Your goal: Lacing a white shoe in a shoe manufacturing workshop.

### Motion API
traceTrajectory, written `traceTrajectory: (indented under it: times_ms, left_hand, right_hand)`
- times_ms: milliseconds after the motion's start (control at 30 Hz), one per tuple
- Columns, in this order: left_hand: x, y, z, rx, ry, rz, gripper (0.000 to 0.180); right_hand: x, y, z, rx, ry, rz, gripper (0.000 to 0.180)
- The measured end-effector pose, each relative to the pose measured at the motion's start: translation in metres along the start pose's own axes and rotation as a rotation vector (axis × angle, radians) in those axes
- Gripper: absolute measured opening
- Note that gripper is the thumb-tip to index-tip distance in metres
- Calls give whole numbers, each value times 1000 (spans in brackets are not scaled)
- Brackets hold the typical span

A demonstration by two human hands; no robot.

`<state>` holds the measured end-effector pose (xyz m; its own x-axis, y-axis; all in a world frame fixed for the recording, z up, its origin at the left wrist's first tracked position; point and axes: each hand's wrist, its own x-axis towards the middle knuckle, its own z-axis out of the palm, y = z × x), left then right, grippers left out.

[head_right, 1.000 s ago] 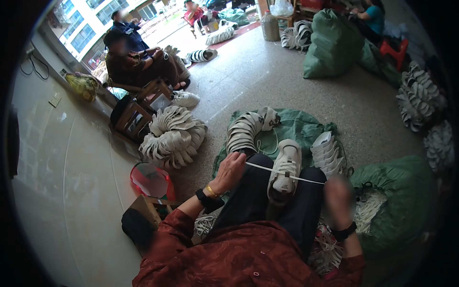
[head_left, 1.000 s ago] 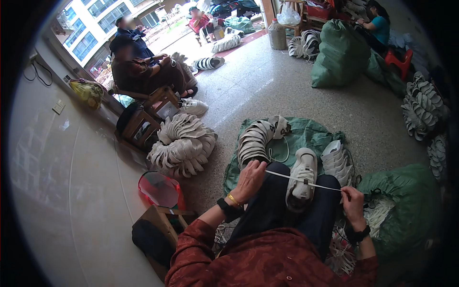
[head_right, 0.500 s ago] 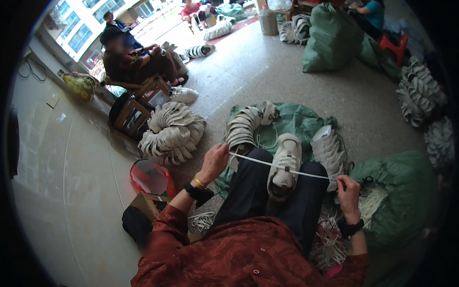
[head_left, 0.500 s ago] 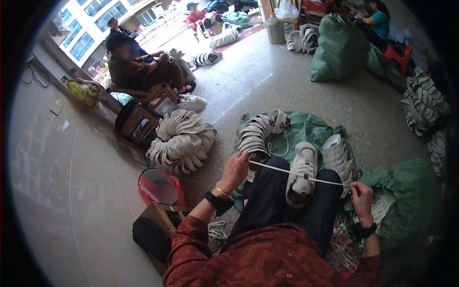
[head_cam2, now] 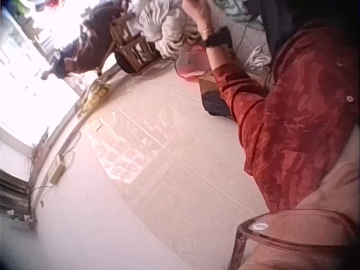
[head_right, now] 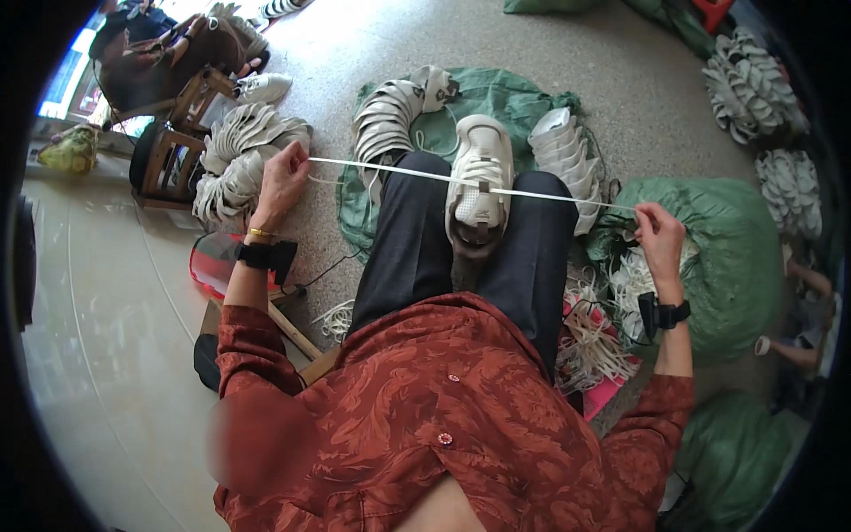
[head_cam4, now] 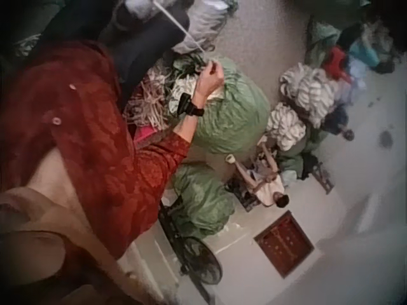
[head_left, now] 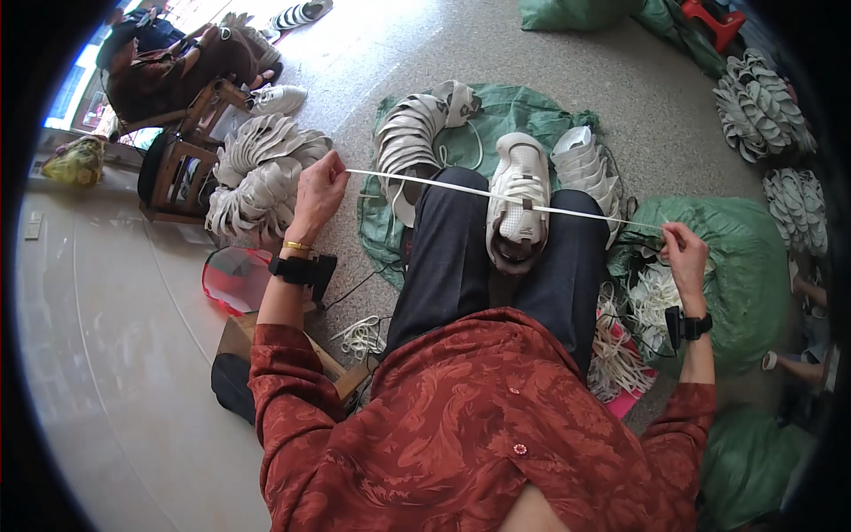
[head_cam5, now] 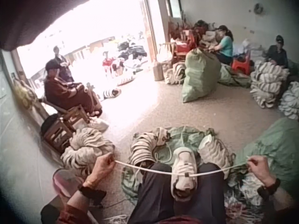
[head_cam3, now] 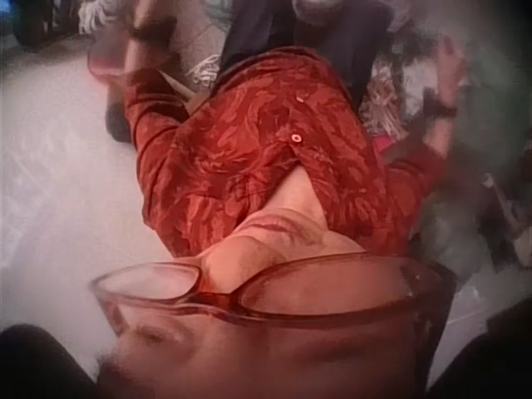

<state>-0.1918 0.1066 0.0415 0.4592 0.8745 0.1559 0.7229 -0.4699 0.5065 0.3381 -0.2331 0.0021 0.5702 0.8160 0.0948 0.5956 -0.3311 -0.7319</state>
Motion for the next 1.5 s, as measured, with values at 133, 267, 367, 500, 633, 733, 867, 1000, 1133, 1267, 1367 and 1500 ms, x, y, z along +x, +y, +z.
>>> traceTrajectory:
  times_ms: [133, 267, 367, 500, 633, 733, 867, 1000, 1133, 1267, 1367, 1500]
  left_hand:
    - [0, -31, -10, 40, 17, -33, 12]
    - [-7, -65, -18, 57, 75, -23, 11]
    - [-12, -75, -24, 52, 37, -56, 12]
    - [-16, -79, -29, -16, 37, -120, 12]
    - [-6, -81, -24, 25, 26, -122, 10]
    - [-5, -90, -26, 76, 39, -67, 8]
    - [12, -88, -16, 93, 18, 16, 8]
    - [33, -49, -3, 76, 3, 90, 7]
    - [67, -8, -2, 30, 17, 262, 5]
    - [97, 42, -36, -118, 264, 307, 1]
    - [89, 13, -7, -355, 144, 92, 3]
    - [11, 76, 42, -382, -639, -89, 10]
  right_hand:
    - [-6, 14, -19, -67, 7, 21, 10]
    - [-10, 30, -34, -85, 29, 53, 9]
    - [-14, 42, -42, -96, 69, 65, 8]
    - [-13, 47, -45, -79, 95, 74, 8]
    - [-17, 58, -49, -77, 127, 63, 7]
    - [-14, 51, -43, -108, 101, 53, 6]
    - [-11, 52, -28, -154, 87, 0, 8]
    - [7, 37, -6, -196, -78, -81, 12]
    - [41, -19, 1, -183, -335, -52, 14]
    - [78, -52, -2, 179, -261, -1, 14]
    - [76, -79, -7, 684, -42, 96, 15]
    - [20, -68, 24, 895, -275, 383, 25]
